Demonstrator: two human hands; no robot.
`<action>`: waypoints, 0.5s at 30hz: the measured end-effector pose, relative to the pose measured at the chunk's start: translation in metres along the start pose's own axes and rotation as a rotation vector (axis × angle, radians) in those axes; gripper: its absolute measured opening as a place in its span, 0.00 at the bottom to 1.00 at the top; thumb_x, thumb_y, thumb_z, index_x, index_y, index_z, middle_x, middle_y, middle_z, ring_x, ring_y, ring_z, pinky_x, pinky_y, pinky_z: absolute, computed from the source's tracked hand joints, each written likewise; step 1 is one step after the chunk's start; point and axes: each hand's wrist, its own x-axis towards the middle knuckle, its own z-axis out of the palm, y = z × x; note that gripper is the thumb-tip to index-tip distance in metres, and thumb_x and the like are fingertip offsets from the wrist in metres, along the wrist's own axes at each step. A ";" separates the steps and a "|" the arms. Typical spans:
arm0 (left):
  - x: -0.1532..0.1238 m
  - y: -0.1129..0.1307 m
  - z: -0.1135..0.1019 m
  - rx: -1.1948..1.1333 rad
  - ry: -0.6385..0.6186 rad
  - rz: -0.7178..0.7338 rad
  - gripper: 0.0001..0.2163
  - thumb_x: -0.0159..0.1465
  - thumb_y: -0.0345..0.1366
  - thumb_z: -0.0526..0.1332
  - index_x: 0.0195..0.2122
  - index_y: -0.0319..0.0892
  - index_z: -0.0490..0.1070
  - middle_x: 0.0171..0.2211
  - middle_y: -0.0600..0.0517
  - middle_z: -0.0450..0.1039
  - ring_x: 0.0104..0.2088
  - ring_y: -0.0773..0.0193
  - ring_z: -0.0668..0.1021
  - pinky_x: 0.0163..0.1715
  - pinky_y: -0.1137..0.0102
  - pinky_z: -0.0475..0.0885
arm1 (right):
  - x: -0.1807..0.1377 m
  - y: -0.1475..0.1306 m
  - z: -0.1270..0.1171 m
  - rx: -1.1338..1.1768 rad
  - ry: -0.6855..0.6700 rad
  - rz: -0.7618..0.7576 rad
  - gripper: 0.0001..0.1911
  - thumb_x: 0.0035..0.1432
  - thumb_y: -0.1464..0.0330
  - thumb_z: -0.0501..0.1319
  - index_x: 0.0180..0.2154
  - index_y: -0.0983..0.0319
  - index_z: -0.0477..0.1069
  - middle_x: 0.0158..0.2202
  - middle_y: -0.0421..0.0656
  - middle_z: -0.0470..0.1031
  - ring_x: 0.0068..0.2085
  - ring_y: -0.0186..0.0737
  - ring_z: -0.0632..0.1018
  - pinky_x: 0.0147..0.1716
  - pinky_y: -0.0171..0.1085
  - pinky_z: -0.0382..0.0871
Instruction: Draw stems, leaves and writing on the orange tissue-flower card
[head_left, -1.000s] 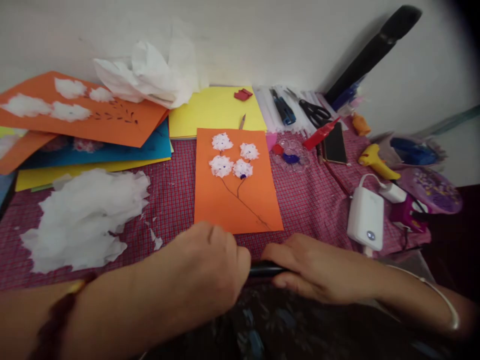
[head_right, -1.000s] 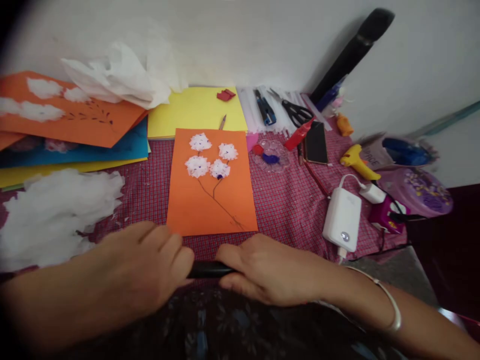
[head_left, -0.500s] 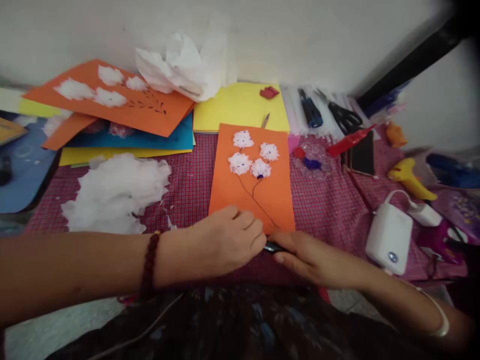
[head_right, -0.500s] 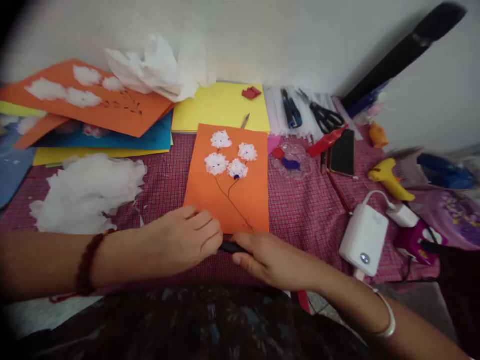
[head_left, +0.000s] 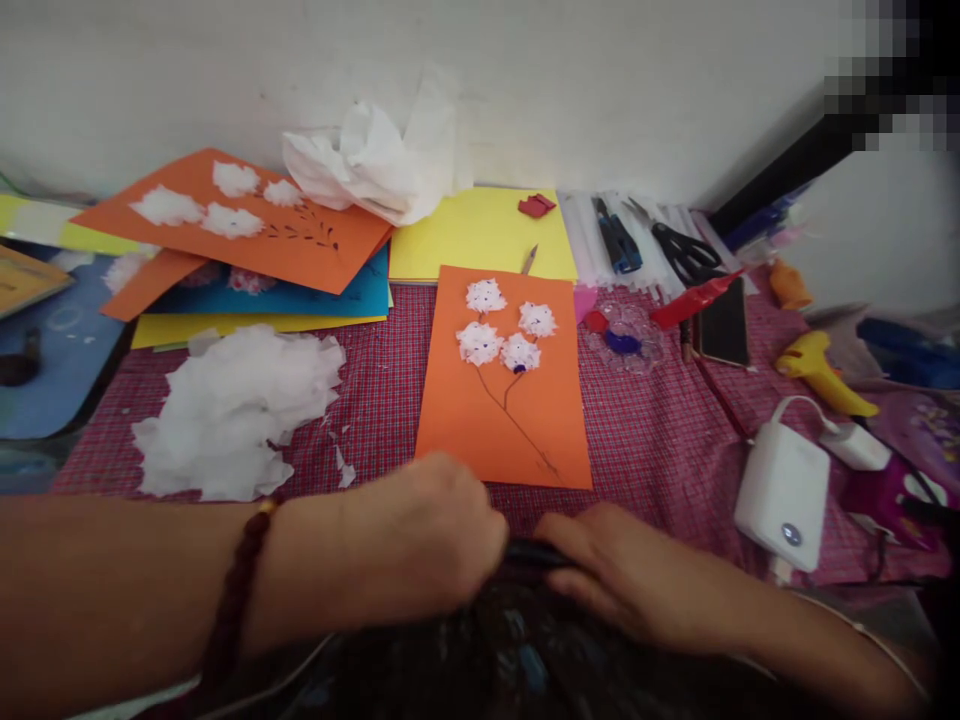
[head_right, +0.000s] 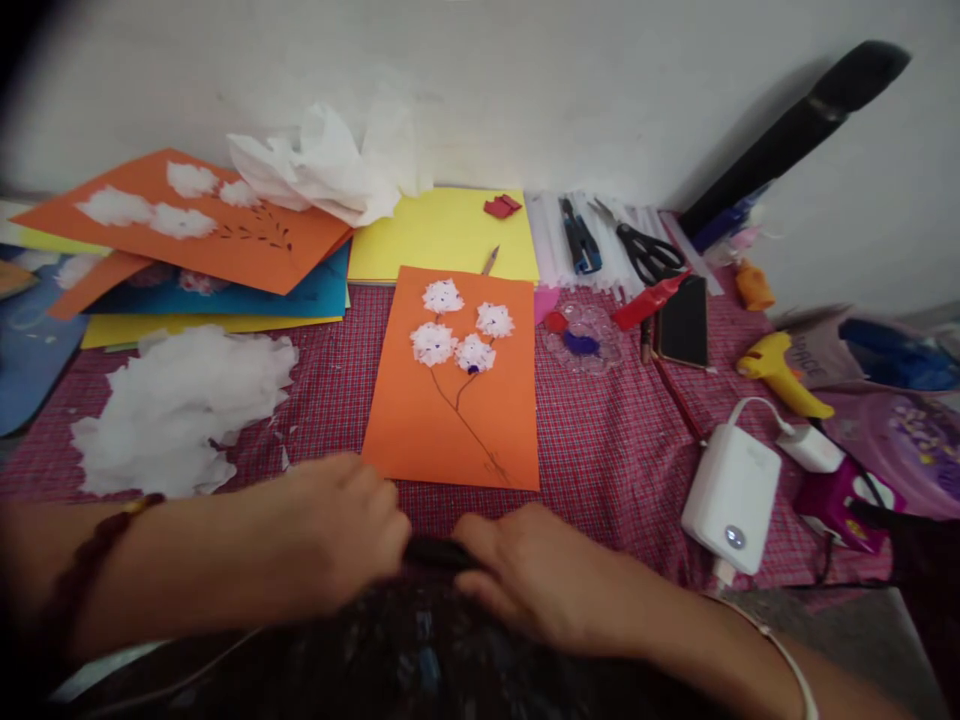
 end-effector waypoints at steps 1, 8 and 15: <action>-0.015 -0.008 0.007 -0.005 -0.021 -0.112 0.14 0.69 0.29 0.53 0.25 0.43 0.63 0.19 0.55 0.64 0.19 0.65 0.66 0.21 0.68 0.55 | -0.005 0.009 0.001 0.009 0.050 0.055 0.18 0.69 0.58 0.50 0.48 0.61 0.71 0.35 0.47 0.78 0.34 0.42 0.78 0.33 0.36 0.70; -0.066 -0.032 0.041 -0.073 -0.098 -0.732 0.14 0.74 0.42 0.50 0.34 0.40 0.66 0.26 0.54 0.69 0.26 0.64 0.72 0.26 0.72 0.60 | -0.013 0.046 -0.011 0.187 0.370 0.032 0.17 0.70 0.56 0.50 0.42 0.59 0.70 0.36 0.44 0.74 0.37 0.41 0.75 0.38 0.38 0.70; 0.003 -0.008 0.050 -0.350 -0.080 -0.585 0.08 0.69 0.30 0.52 0.34 0.39 0.68 0.29 0.50 0.71 0.28 0.60 0.75 0.27 0.68 0.66 | 0.004 0.049 -0.002 0.411 0.322 0.036 0.17 0.70 0.54 0.50 0.38 0.60 0.65 0.28 0.37 0.60 0.28 0.32 0.63 0.26 0.33 0.59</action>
